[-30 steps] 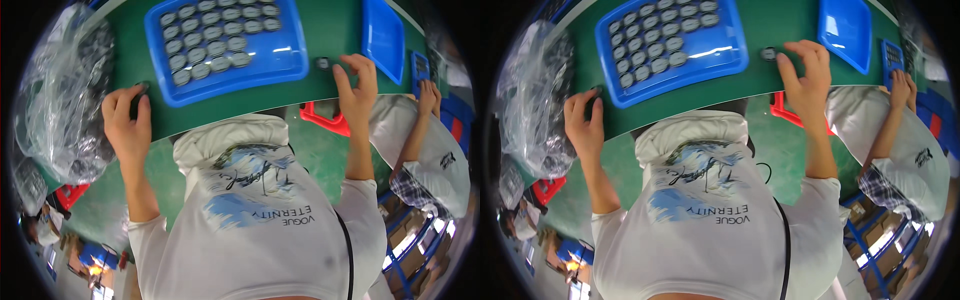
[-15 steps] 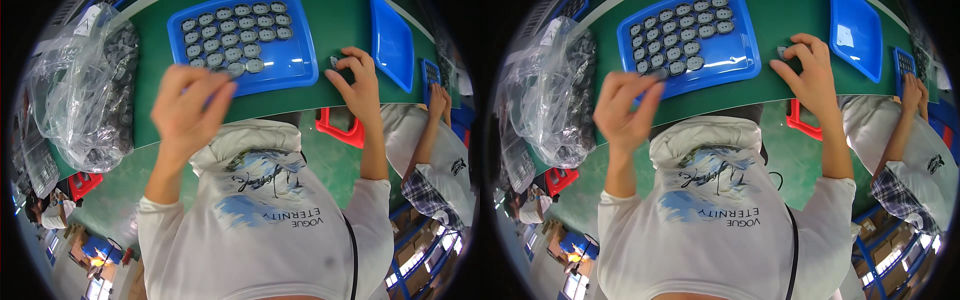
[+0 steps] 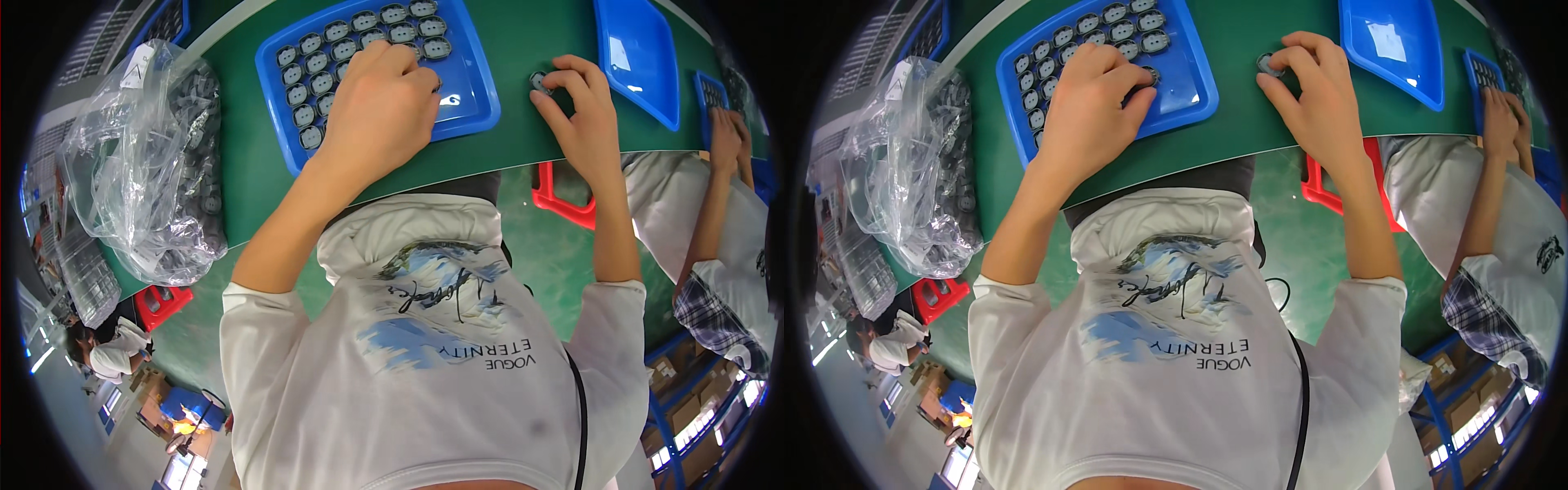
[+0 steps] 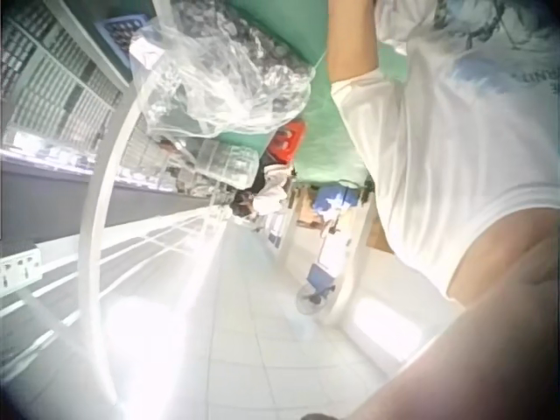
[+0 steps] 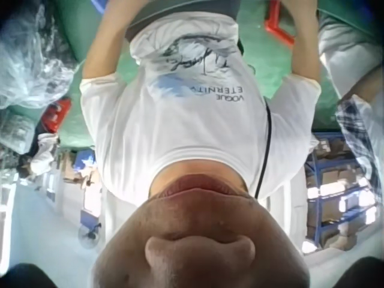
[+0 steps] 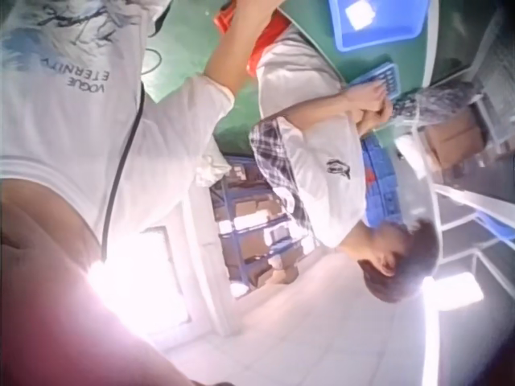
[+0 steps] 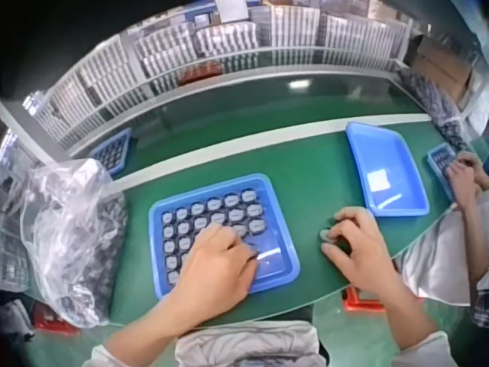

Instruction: Arranging electronic components into a blue tray at an assembly station.

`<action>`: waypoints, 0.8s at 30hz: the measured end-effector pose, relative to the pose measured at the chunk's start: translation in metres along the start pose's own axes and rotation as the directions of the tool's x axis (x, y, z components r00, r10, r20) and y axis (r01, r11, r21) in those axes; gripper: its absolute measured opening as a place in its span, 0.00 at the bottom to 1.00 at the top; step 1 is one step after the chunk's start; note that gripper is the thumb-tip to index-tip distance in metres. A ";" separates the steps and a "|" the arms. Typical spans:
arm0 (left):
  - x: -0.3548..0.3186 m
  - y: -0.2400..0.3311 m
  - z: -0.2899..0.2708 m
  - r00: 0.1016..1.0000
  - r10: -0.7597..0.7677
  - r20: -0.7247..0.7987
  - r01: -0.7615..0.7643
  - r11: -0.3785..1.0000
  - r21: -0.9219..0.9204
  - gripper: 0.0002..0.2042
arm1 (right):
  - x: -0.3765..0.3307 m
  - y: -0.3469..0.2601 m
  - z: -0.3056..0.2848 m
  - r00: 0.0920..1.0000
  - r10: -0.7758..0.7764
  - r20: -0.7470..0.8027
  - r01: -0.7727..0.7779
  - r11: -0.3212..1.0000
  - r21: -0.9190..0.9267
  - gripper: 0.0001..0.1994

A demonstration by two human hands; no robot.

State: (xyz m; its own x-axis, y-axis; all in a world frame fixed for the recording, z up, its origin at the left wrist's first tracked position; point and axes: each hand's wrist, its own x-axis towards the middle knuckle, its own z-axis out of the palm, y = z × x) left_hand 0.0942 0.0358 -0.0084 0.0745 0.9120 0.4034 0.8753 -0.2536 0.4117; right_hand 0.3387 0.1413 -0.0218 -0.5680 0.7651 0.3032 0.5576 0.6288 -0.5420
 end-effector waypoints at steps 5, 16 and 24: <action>-0.007 -0.006 0.000 0.999 -0.028 0.029 0.028 1.000 0.010 0.05 | 0.012 0.000 0.002 0.995 -0.083 0.055 0.079 0.994 0.075 0.06; -0.004 -0.009 -0.005 0.998 -0.066 -0.015 0.066 0.998 -0.020 0.03 | 0.049 -0.055 0.024 0.892 -0.425 0.151 0.422 0.905 0.050 0.06; -0.005 -0.011 -0.005 0.995 -0.095 -0.019 0.094 0.994 -0.048 0.04 | 0.056 -0.057 0.032 0.881 -0.418 0.222 0.424 0.905 0.024 0.04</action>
State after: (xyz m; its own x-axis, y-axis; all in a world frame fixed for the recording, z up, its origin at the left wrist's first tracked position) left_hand 0.0819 0.0326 -0.0102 -0.0177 0.9258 0.3776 0.8546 -0.1820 0.4863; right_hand 0.2555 0.1443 0.0009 -0.8678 0.3802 0.3200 0.2495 0.8903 -0.3810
